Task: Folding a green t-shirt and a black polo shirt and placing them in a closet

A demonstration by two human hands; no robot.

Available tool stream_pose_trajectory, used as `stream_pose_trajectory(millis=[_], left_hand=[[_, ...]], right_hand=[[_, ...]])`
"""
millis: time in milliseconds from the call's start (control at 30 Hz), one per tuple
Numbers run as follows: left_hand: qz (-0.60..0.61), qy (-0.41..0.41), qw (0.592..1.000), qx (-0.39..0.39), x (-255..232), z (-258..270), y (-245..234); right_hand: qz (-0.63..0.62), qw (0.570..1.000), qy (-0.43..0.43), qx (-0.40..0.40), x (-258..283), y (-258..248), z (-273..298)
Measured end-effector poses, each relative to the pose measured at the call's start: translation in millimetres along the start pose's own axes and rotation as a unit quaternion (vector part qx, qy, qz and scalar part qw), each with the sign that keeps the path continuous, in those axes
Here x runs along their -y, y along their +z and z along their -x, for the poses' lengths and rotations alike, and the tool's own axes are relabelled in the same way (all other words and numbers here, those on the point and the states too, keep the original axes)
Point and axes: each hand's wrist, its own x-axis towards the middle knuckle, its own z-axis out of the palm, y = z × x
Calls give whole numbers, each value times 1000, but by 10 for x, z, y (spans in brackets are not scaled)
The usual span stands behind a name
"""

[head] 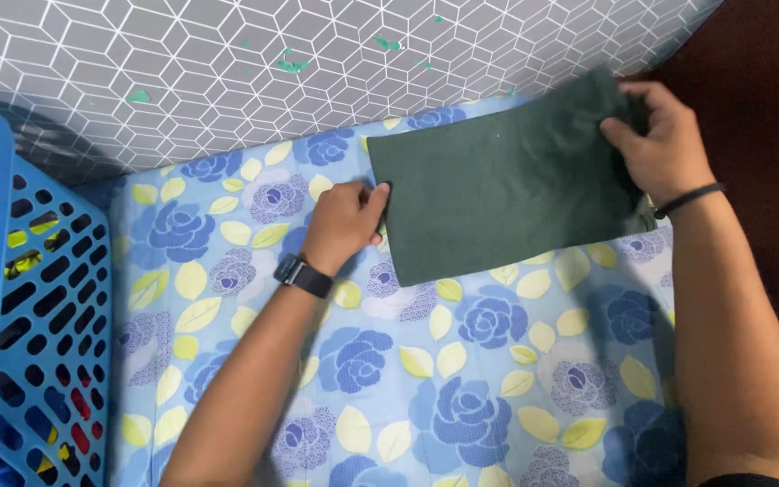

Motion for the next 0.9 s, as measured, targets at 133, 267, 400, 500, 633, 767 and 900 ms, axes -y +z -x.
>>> stream_pose_trajectory(millis=[133,267,400,500,633,767,900], left_hand=[[-35,-35,999,-19,-56,-7,42],[-40,-42,998,-28,-29,-24,98],[-58,-13,996,-69,33,-1,216],[-9,9,997,-72,44,-65,362],[168,54,980,-88,307,-297,729],[155,25,981,-112,501,-126,460],[111,34,988,-99,898,233,-175]], right_hand=[[72,996,15,40,-385,-12,-56],[251,963,100,12,-453,58,33],[318,929,177,61,-154,67,141],[311,924,200,95,-37,89,129],[293,941,167,35,-394,196,68],[267,952,146,24,-210,320,184],[155,979,125,51,398,668,420]])
